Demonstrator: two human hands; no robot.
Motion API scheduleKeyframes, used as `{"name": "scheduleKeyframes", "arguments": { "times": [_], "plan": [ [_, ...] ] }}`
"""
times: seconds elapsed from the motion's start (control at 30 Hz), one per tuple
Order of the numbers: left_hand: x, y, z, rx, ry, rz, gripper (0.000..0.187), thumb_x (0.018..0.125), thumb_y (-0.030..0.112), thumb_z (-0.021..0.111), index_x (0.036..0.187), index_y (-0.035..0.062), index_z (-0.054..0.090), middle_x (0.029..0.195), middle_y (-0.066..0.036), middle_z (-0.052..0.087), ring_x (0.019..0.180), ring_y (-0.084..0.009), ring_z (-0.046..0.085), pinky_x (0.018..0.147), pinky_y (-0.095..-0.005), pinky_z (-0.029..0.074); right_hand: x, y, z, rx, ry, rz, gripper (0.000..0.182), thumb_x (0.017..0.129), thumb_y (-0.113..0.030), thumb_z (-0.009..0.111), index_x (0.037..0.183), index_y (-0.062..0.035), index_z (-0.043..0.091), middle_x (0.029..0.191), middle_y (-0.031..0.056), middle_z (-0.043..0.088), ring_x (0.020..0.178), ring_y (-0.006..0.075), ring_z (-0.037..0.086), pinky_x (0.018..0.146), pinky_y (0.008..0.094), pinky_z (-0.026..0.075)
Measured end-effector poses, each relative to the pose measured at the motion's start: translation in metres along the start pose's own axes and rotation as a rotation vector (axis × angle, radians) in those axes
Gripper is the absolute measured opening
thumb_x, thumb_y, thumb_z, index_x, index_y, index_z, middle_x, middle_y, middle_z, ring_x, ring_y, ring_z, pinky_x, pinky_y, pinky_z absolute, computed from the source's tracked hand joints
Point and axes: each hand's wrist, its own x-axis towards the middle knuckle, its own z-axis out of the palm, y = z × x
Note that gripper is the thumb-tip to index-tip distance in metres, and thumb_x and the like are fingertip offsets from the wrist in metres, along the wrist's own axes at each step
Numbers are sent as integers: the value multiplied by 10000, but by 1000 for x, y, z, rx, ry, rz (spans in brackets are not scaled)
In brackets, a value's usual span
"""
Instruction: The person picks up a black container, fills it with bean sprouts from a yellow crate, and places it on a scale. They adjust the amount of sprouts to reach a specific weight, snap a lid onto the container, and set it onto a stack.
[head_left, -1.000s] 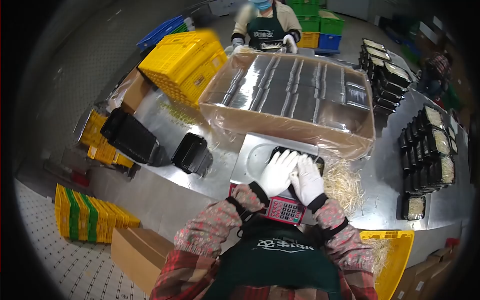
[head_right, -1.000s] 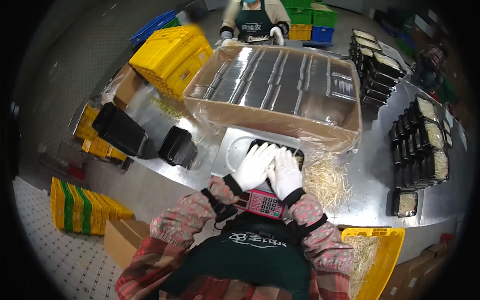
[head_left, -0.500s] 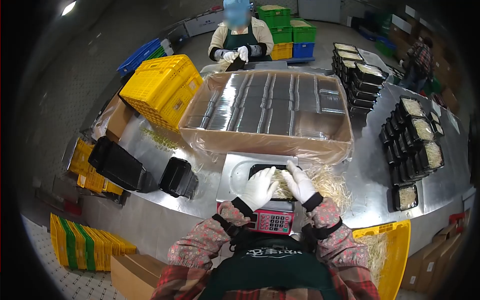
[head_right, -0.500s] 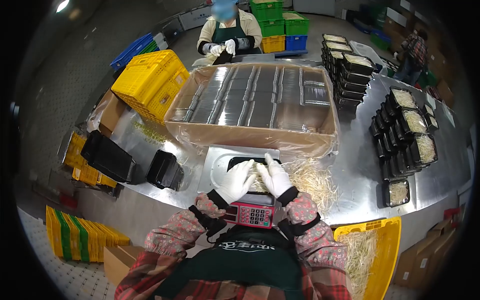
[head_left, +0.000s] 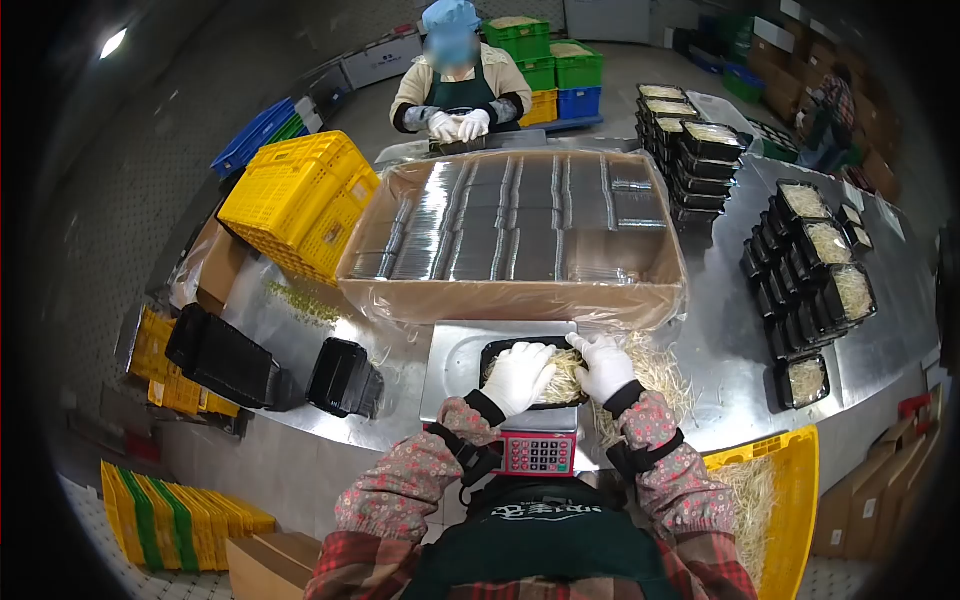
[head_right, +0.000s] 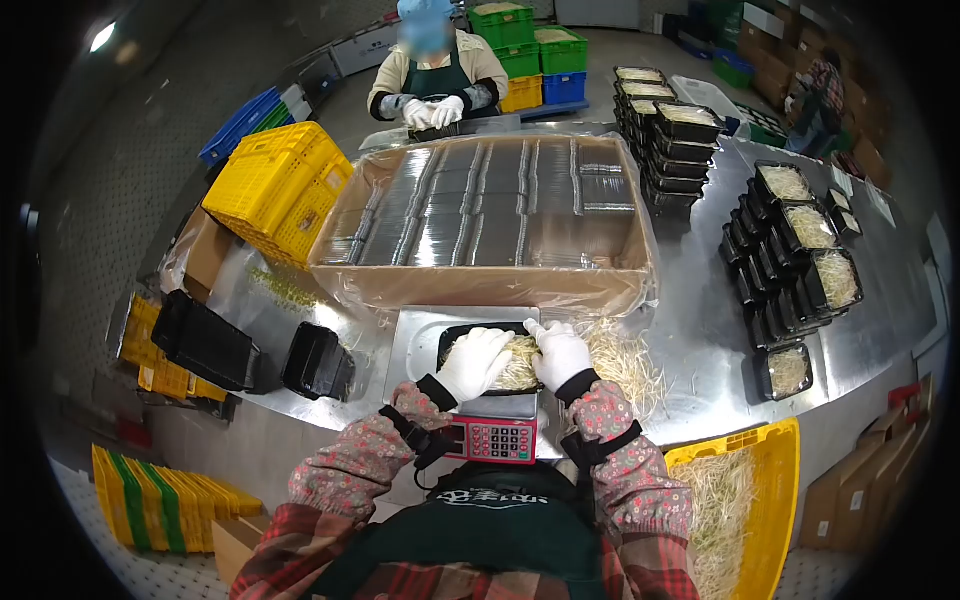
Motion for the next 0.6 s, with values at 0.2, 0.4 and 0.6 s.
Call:
{"name": "scheduleKeyframes", "arguments": {
  "times": [0.2, 0.4, 0.6],
  "plan": [
    [2, -2, 2, -23, 20, -20, 414, 910, 254, 598, 1253, 23, 573, 1121, -135, 621, 1034, -320, 567, 863, -441, 462, 7, 24, 7, 153, 57, -1, 121, 811, -212, 667, 846, -108, 719, 804, 123, 682, 763, 332, 667, 712, 448, 534],
    [-6, 8, -23, -204, 133, -67, 481, 894, 216, 631, 1297, -29, 534, 1207, -208, 596, 1115, -373, 559, 969, -447, 438, -15, 79, -52, 182, 306, 211, 135, 786, -264, 727, 789, -130, 744, 726, 117, 685, 707, 316, 678, 663, 418, 535],
    [-14, 12, -25, -94, 146, 22, 439, 897, 135, 585, 1295, -41, 526, 1263, -217, 566, 1179, -377, 522, 1013, -468, 399, -27, 84, -18, -33, 147, 104, 500, 829, -217, 690, 1281, -41, 570, 1225, 179, 627, 1123, 334, 591, 952, 414, 487]
  ]
}}
